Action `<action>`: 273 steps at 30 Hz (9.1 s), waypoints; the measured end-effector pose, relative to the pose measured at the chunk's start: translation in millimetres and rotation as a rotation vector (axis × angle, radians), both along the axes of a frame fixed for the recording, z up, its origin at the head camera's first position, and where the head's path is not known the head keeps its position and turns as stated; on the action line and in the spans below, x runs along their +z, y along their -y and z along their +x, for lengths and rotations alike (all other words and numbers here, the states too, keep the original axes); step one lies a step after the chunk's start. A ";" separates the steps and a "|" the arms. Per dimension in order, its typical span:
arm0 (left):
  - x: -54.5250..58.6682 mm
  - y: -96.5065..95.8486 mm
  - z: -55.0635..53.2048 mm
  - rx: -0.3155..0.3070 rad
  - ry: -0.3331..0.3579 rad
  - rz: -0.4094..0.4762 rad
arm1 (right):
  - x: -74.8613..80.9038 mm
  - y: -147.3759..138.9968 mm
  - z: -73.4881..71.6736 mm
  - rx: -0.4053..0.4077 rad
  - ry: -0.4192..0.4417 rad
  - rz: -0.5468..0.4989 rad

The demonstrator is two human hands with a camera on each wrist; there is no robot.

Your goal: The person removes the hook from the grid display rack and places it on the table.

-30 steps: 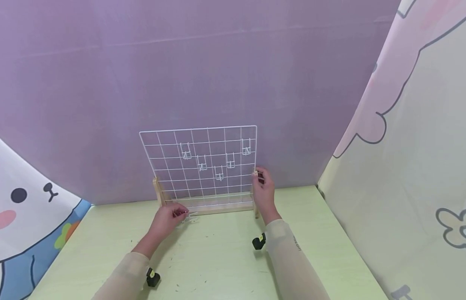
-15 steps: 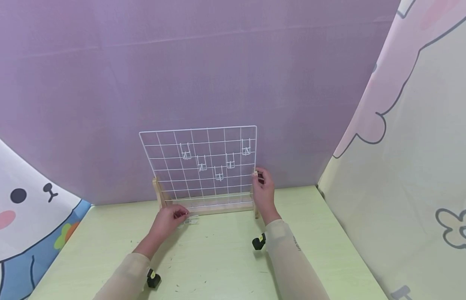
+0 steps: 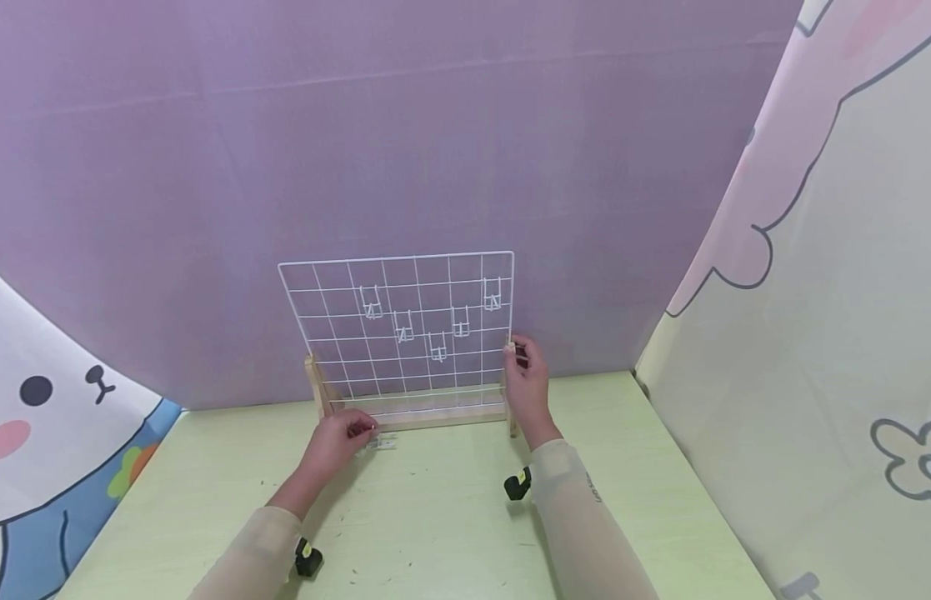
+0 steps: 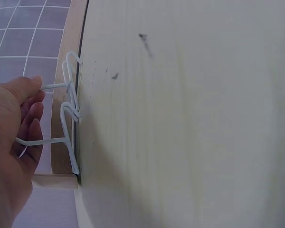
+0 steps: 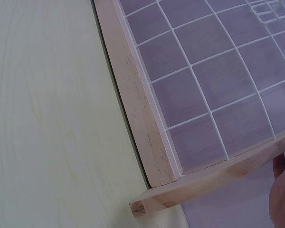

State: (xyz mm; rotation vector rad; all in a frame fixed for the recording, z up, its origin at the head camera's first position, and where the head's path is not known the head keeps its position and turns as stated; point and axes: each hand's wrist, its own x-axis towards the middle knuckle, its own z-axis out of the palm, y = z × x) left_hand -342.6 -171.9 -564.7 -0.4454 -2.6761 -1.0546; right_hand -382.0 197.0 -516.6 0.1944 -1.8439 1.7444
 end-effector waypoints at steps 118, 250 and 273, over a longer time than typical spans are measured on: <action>196.5 -34.5 -11.4 -0.093 -0.433 0.226 | -1.4 -1.2 1.0 0.013 0.034 0.011; 154.0 -18.5 17.0 -0.127 -0.386 0.301 | -1.3 0.1 -0.2 0.018 0.054 0.001; 126.0 -24.8 19.5 -0.143 -0.344 0.270 | -3.7 0.2 -0.3 -0.006 0.036 0.017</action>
